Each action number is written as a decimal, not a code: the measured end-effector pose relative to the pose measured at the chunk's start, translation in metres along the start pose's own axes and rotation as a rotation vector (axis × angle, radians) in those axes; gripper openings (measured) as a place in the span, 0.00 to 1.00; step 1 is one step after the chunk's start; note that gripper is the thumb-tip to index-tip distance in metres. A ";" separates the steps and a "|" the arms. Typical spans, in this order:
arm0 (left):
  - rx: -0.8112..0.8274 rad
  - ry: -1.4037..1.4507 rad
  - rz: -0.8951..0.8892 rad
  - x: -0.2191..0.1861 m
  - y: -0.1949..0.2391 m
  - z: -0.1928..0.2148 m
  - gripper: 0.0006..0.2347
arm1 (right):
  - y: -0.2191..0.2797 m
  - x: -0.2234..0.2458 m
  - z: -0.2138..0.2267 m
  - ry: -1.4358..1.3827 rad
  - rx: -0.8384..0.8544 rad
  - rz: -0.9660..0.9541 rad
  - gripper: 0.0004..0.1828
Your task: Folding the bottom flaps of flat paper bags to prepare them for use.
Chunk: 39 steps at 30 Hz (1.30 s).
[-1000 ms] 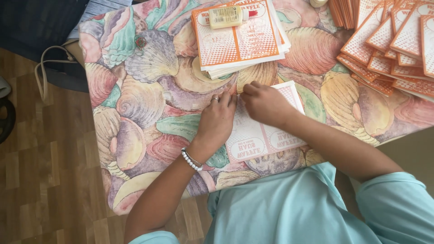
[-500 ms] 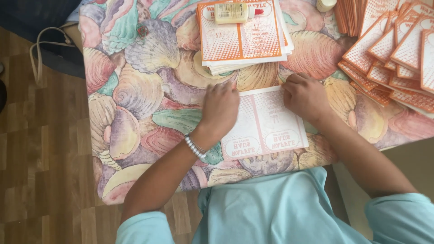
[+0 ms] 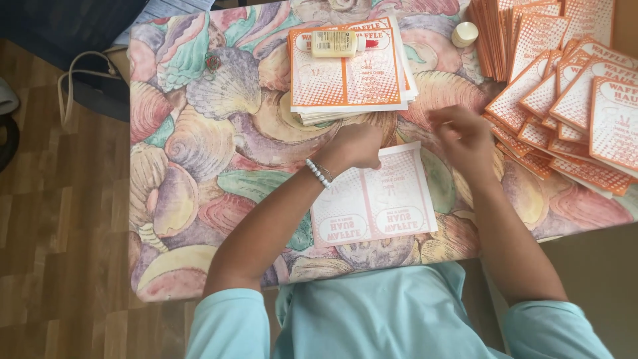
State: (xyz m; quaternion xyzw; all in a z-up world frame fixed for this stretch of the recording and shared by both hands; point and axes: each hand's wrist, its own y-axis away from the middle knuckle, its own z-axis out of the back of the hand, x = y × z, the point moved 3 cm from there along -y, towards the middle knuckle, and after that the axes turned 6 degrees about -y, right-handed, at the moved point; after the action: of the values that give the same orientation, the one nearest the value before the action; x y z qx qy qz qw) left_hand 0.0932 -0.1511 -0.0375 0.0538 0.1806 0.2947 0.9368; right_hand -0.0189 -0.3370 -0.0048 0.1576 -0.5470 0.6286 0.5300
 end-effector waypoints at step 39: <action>-0.875 1.014 0.054 -0.058 0.179 0.058 0.11 | -0.097 0.226 -0.072 0.381 0.388 0.476 0.05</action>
State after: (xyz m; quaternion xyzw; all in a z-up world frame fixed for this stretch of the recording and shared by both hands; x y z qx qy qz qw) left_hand -0.0247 -0.0366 0.0715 -0.4715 0.4611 0.3530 0.6637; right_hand 0.0018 -0.1793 0.1960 0.0035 -0.3304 0.8444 0.4216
